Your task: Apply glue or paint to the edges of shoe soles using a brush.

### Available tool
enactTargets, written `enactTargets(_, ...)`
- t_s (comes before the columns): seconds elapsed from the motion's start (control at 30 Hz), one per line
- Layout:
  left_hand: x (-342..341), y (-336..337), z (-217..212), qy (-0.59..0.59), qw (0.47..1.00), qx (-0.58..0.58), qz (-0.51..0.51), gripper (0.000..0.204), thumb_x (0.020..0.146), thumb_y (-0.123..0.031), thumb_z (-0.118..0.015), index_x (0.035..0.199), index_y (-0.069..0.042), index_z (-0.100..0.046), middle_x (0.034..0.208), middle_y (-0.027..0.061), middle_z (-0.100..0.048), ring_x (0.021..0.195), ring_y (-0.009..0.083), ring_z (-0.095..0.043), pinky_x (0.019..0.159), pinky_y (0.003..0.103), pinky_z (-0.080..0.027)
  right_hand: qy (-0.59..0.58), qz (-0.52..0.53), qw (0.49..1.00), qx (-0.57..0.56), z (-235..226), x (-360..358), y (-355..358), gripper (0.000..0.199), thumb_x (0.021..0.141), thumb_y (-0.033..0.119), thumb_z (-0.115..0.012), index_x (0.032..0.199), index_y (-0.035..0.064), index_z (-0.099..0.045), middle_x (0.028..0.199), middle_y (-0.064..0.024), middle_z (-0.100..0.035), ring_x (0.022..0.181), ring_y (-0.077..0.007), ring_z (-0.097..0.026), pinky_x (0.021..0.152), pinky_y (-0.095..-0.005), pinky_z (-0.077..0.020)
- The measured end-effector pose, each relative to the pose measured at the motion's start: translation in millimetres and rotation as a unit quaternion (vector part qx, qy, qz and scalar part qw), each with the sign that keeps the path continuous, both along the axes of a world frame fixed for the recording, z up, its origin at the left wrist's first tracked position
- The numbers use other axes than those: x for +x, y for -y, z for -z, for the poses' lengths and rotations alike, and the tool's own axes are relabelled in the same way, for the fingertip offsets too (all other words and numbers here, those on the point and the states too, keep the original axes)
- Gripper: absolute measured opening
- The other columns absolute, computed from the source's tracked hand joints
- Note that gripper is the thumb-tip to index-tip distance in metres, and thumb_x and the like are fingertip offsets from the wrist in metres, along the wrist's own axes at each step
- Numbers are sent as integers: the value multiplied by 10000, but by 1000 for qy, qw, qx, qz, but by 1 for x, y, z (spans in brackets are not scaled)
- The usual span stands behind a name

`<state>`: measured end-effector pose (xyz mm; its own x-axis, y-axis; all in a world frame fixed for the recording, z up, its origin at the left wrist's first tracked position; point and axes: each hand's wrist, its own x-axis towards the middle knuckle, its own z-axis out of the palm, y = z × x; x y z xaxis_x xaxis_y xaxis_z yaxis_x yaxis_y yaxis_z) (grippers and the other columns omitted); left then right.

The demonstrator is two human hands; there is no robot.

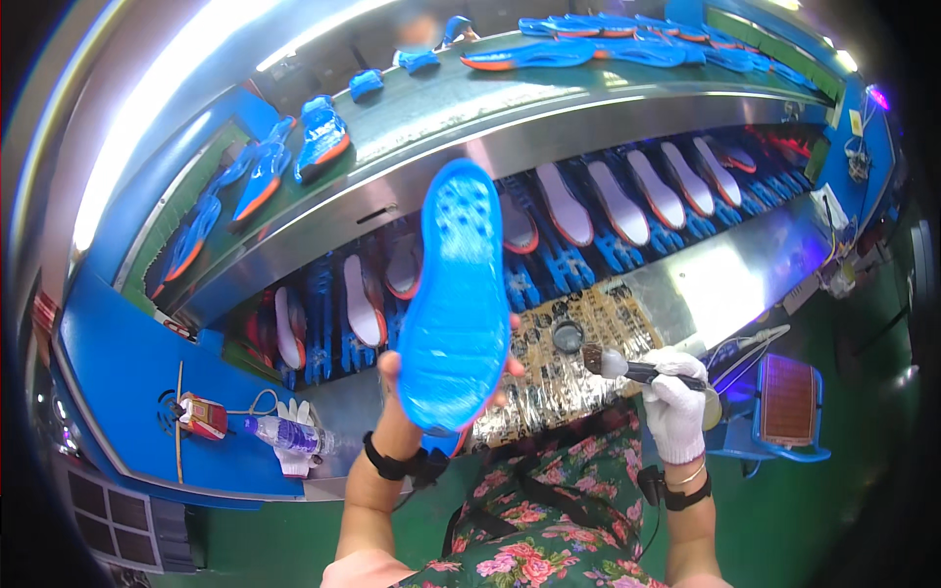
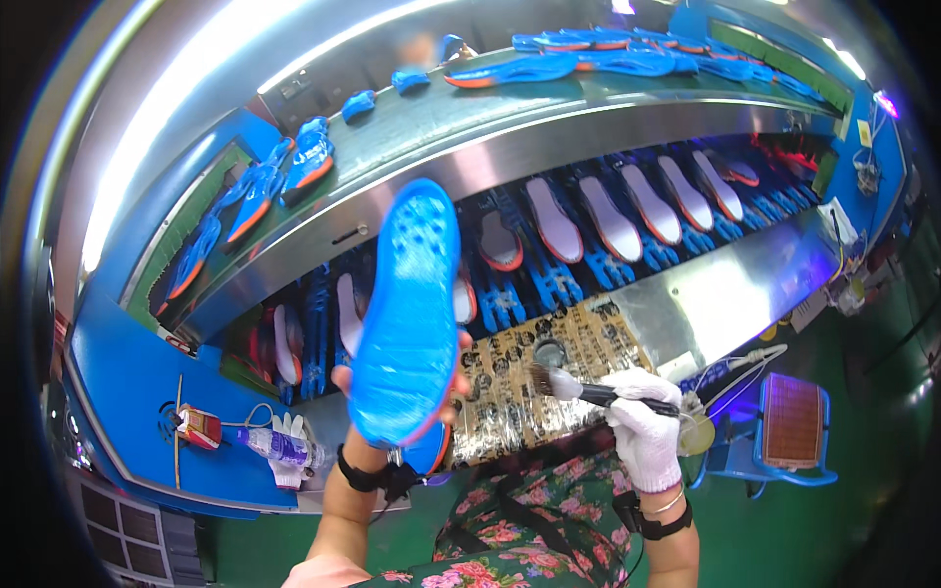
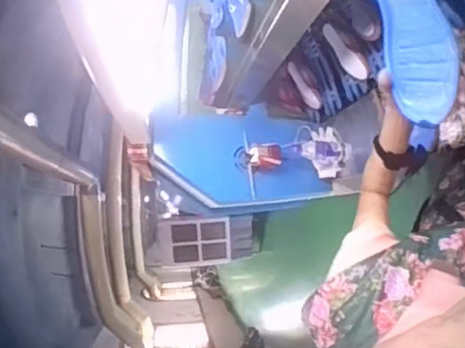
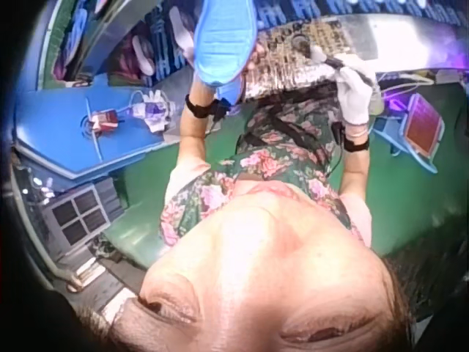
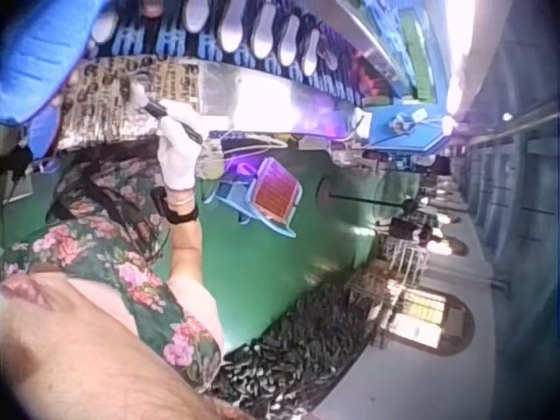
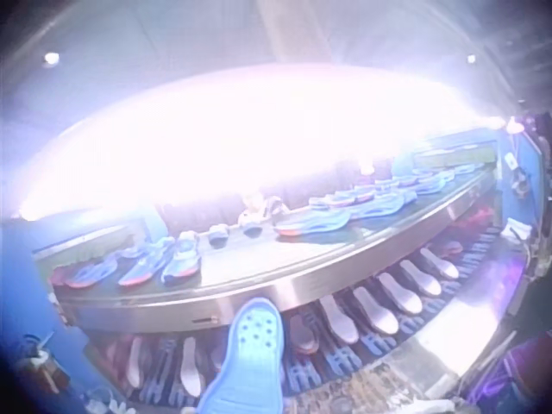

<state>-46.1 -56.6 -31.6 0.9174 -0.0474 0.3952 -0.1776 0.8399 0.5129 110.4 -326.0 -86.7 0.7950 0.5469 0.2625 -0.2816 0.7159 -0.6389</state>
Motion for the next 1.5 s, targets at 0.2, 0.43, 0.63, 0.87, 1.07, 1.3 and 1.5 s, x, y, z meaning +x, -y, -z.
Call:
enactTargets(0.2,77,-74,-126,104,990,-81,-51,1158,843,-600,-759,1589,0,-106,1547,338,-234,1362,517,-368,1082,570,-486,-22,-18,993,-111,26,5,-32,183,805,-76,-725,982,-38,-750,985,-128,-751,768,-132,-642,686,-244,-498)
enactTargets(0.43,131,-130,-129,6,933,-280,-225,1062,960,-636,-540,1617,-14,16,1613,281,-242,1458,423,-361,1154,545,-392,-10,-65,980,-190,65,-4,-55,170,831,-42,-745,998,-26,-774,910,-73,-755,742,-103,-654,683,-227,-499)
enactTargets(0.63,196,-79,-120,-29,912,105,-395,738,989,-410,-586,1515,59,-365,1324,210,-598,1204,338,-613,1017,390,-498,-68,-66,975,-200,75,8,-44,161,846,-31,-745,1006,-29,-758,888,-72,-747,734,-115,-658,664,-229,-506)
enactTargets(0.87,384,-69,-153,-46,384,731,-562,862,917,-266,-640,1585,58,-202,1572,289,-356,1403,409,-451,1153,415,-395,-93,-34,979,-179,89,20,-43,152,848,-37,-740,999,-31,-756,925,-86,-758,804,-130,-696,716,-238,-537)
enactTargets(1.07,469,-95,-164,-237,311,811,-436,831,933,-193,-488,1644,-94,-70,1714,140,-104,1530,396,-257,1226,509,-283,-103,-10,982,-159,94,34,-22,150,860,-18,-745,1008,-35,-762,873,-70,-746,707,-111,-658,657,-230,-512)
enactTargets(1.3,452,-117,-169,-189,223,806,-514,800,803,-338,-818,1472,-96,-452,1563,193,-376,1332,422,-531,1049,506,-507,-122,5,978,-171,113,36,-4,190,857,-2,-757,1046,-13,-772,880,-58,-750,706,-97,-634,649,-221,-487)
enactTargets(1.5,334,-164,-171,-52,327,720,-610,557,820,-312,-818,1268,-71,-594,1263,243,-535,1100,410,-605,961,495,-523,-112,-11,979,-171,111,21,-11,191,867,3,-751,1057,-11,-769,880,-35,-748,708,-75,-613,648,-216,-471)
